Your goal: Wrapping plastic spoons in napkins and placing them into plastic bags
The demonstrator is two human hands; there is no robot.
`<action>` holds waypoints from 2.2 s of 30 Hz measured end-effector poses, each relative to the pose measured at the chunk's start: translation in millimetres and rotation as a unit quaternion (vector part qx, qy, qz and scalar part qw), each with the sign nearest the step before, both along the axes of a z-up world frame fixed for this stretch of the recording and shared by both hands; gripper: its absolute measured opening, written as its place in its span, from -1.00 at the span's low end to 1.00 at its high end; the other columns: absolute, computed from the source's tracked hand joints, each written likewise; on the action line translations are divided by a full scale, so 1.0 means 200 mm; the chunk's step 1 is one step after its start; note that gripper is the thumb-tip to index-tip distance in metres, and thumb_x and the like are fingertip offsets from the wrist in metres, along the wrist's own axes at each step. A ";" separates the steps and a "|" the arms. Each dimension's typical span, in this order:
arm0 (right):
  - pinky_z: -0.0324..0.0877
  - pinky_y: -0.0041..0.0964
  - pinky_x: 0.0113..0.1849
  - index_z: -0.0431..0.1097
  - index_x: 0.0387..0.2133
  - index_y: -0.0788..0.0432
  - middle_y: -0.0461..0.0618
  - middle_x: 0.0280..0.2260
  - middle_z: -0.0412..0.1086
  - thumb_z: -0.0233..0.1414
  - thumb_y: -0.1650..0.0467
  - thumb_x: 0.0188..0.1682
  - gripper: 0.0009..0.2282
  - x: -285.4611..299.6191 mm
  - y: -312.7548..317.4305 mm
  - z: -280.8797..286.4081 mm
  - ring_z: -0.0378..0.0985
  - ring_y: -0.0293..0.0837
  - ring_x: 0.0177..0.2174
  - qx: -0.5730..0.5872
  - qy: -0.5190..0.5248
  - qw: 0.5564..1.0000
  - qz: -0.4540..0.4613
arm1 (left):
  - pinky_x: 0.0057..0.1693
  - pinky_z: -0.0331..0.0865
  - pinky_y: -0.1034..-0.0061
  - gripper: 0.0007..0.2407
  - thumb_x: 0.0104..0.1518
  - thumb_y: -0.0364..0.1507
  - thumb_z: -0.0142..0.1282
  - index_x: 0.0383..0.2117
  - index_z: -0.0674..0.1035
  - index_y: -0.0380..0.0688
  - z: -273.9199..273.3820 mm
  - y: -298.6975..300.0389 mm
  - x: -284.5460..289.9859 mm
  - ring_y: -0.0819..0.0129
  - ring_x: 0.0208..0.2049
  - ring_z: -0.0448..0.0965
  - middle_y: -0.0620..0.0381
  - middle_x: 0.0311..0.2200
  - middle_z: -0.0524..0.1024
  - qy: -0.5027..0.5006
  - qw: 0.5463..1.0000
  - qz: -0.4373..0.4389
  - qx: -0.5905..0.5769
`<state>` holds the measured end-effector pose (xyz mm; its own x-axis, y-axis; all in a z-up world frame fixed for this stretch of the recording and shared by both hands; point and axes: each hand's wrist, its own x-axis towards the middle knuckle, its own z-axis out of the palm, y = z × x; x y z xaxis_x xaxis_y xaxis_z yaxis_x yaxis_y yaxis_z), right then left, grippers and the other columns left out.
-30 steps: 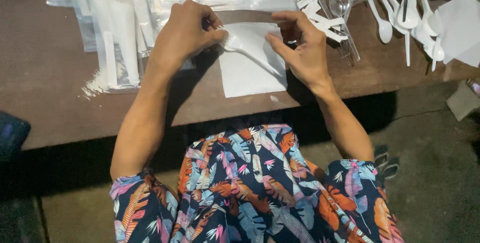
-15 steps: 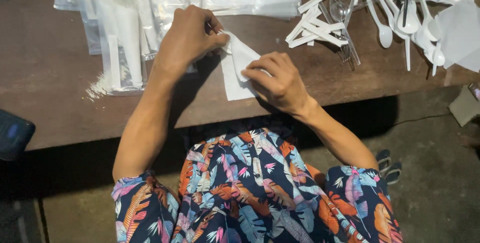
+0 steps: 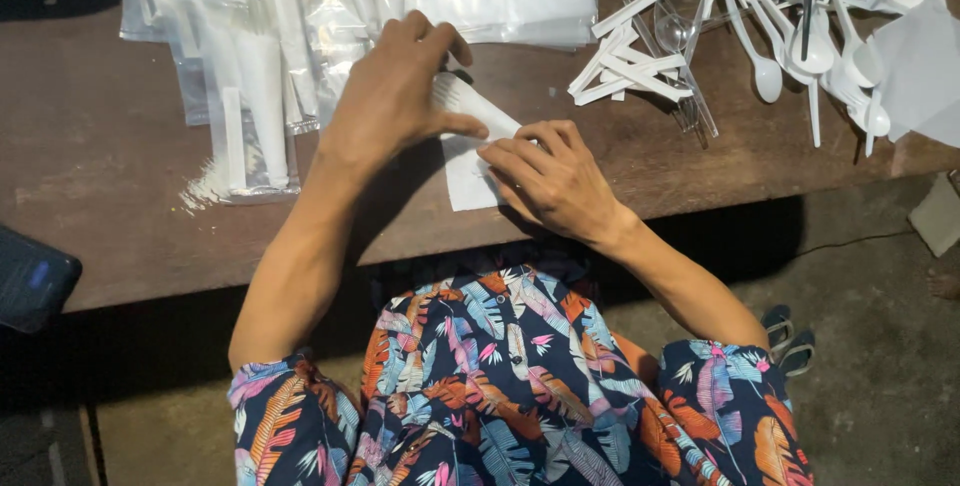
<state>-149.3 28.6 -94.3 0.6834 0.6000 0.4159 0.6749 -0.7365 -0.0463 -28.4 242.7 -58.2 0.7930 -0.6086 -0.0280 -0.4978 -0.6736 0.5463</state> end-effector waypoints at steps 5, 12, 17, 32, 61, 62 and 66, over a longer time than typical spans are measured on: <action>0.23 -0.12 -0.16 0.41 -0.03 0.14 -0.11 -0.12 0.55 0.19 0.44 0.08 -0.78 0.03 -0.05 -0.03 0.47 0.00 -0.20 0.078 0.029 0.996 0.029 | -0.20 0.40 0.00 -0.42 -0.23 -0.08 0.59 -0.12 0.50 0.04 -0.11 -0.02 0.03 -0.06 -0.07 0.38 -0.02 -0.12 0.40 -0.048 0.998 -0.030 0.017; 0.29 -0.17 -0.23 0.48 -0.18 0.23 0.03 -0.31 0.37 0.24 0.28 0.04 -0.74 0.14 -0.11 0.02 0.40 -0.03 -0.29 0.161 0.179 0.968 -0.072 | -0.12 0.36 0.09 -0.48 -0.21 -0.08 0.56 -0.13 0.58 0.07 -0.10 -0.02 0.03 -0.03 -0.07 0.41 -0.01 -0.11 0.44 -0.038 0.998 -0.041 0.025; 0.27 -0.17 -0.26 0.52 -0.26 0.17 -0.04 -0.37 0.34 0.24 0.30 0.04 -0.81 0.15 -0.09 0.01 0.37 -0.04 -0.31 0.153 0.228 0.956 -0.108 | -0.16 0.36 0.05 -0.54 -0.17 -0.03 0.52 -0.21 0.63 0.10 -0.15 -0.02 0.06 -0.09 -0.07 0.37 -0.02 -0.16 0.42 -0.057 0.996 -0.065 0.020; 0.42 -0.54 -0.26 0.49 -0.04 0.22 -0.09 -0.40 0.57 0.25 0.43 -0.07 -0.68 0.27 -0.12 0.25 0.54 -0.39 -0.38 0.414 0.485 0.764 -0.099 | -0.41 0.36 0.42 -0.53 -0.10 -0.42 0.57 -0.12 0.46 0.04 0.14 -0.03 0.10 0.27 -0.39 0.64 0.08 -0.38 0.65 0.040 0.986 -0.071 -0.142; 0.63 -0.30 -0.14 0.53 -0.06 0.16 -0.03 -0.23 0.56 0.29 0.41 -0.16 -0.65 0.54 -0.18 0.13 0.61 -0.19 -0.25 0.571 0.491 0.647 -0.122 | -0.32 0.36 0.73 -0.79 -0.06 -0.29 0.49 -0.57 0.63 -0.02 0.02 -0.07 0.20 0.69 -0.47 0.44 0.38 -0.55 0.56 0.166 0.842 0.214 -0.466; 0.63 -0.30 -0.14 0.53 -0.06 0.16 -0.03 -0.23 0.56 0.29 0.41 -0.16 -0.65 0.53 -0.17 0.14 0.61 -0.19 -0.25 0.571 0.490 0.647 -0.123 | -0.32 0.36 0.73 -0.79 -0.06 -0.29 0.49 -0.57 0.63 -0.02 0.04 -0.07 0.19 0.69 -0.47 0.44 0.38 -0.55 0.56 0.167 0.842 0.213 -0.466; 0.57 -0.45 -0.24 0.53 -0.05 0.19 -0.02 -0.19 0.58 0.26 0.33 -0.10 -0.65 0.54 -0.16 0.09 0.62 -0.23 -0.26 0.588 0.465 0.654 -0.103 | -0.26 0.56 0.68 -0.77 -0.09 -0.26 0.45 -0.41 0.70 -0.07 0.06 -0.11 0.15 0.55 -0.41 0.65 0.22 -0.41 0.70 0.203 0.842 0.197 -0.460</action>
